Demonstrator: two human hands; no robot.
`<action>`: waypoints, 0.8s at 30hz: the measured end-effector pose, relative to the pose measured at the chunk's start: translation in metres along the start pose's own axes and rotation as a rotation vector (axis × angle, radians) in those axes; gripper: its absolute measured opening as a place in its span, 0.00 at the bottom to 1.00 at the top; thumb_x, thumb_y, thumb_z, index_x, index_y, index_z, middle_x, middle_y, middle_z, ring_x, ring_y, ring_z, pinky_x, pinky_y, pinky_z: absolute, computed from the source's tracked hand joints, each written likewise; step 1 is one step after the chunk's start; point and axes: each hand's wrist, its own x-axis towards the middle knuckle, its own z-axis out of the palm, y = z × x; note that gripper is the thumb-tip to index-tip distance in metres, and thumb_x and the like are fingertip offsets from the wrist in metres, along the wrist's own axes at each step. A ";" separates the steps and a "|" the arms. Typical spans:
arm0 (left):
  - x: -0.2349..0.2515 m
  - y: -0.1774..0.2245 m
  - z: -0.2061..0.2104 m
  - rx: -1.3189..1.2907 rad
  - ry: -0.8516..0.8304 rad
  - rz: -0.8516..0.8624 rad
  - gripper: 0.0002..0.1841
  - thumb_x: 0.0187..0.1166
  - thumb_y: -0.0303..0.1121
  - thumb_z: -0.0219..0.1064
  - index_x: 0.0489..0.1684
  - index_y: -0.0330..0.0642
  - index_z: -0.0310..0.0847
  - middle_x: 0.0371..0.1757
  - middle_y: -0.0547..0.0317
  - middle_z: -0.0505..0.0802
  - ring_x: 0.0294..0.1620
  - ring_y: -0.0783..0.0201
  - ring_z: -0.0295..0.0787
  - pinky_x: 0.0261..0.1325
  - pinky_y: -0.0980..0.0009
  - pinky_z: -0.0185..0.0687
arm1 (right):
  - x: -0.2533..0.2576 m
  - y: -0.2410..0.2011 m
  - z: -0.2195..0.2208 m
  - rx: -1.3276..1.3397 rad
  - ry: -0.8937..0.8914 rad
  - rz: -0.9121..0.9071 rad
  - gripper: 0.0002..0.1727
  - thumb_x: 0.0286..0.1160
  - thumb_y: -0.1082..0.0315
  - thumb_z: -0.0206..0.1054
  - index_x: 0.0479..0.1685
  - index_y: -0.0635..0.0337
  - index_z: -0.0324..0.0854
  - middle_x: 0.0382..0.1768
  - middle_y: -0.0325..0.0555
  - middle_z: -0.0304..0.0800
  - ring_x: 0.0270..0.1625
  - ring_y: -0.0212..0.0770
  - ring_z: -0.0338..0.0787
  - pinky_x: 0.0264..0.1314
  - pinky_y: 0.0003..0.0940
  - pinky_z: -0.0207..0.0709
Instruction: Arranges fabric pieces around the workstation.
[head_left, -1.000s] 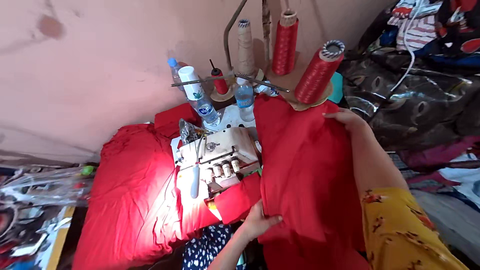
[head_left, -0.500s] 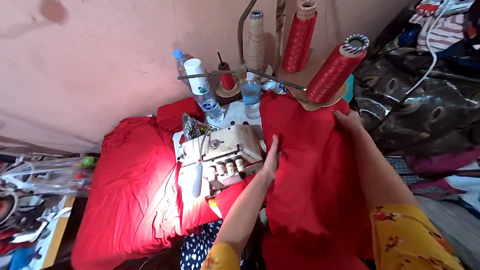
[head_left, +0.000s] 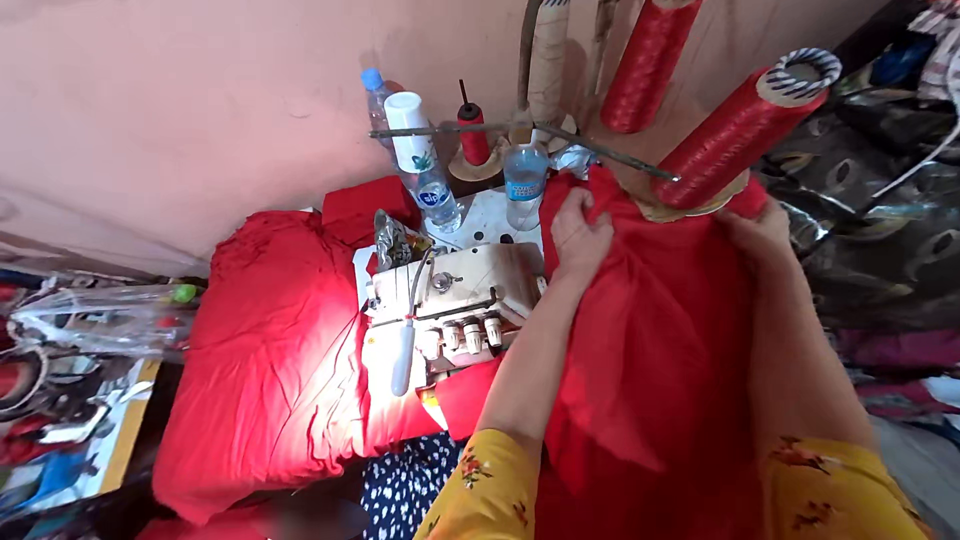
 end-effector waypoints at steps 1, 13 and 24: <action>-0.001 -0.001 0.004 0.171 0.015 0.066 0.11 0.71 0.22 0.68 0.48 0.27 0.81 0.51 0.36 0.90 0.55 0.43 0.89 0.56 0.47 0.84 | 0.003 -0.002 0.007 -0.092 0.016 -0.012 0.35 0.79 0.66 0.69 0.82 0.72 0.63 0.71 0.81 0.75 0.75 0.76 0.76 0.75 0.76 0.64; -0.112 -0.006 -0.062 0.154 -0.413 -0.369 0.49 0.73 0.50 0.76 0.84 0.24 0.55 0.60 0.31 0.89 0.65 0.42 0.88 0.73 0.49 0.78 | 0.015 0.022 0.006 -0.263 -0.169 0.143 0.46 0.85 0.38 0.57 0.83 0.74 0.62 0.72 0.85 0.72 0.77 0.80 0.72 0.77 0.77 0.60; -0.167 -0.053 -0.128 -0.376 -0.768 -0.492 0.33 0.68 0.31 0.81 0.72 0.26 0.73 0.63 0.41 0.89 0.66 0.59 0.87 0.75 0.60 0.79 | -0.175 0.118 -0.130 0.155 -0.449 0.066 0.31 0.76 0.71 0.60 0.78 0.72 0.59 0.57 0.41 0.83 0.54 0.22 0.86 0.62 0.25 0.81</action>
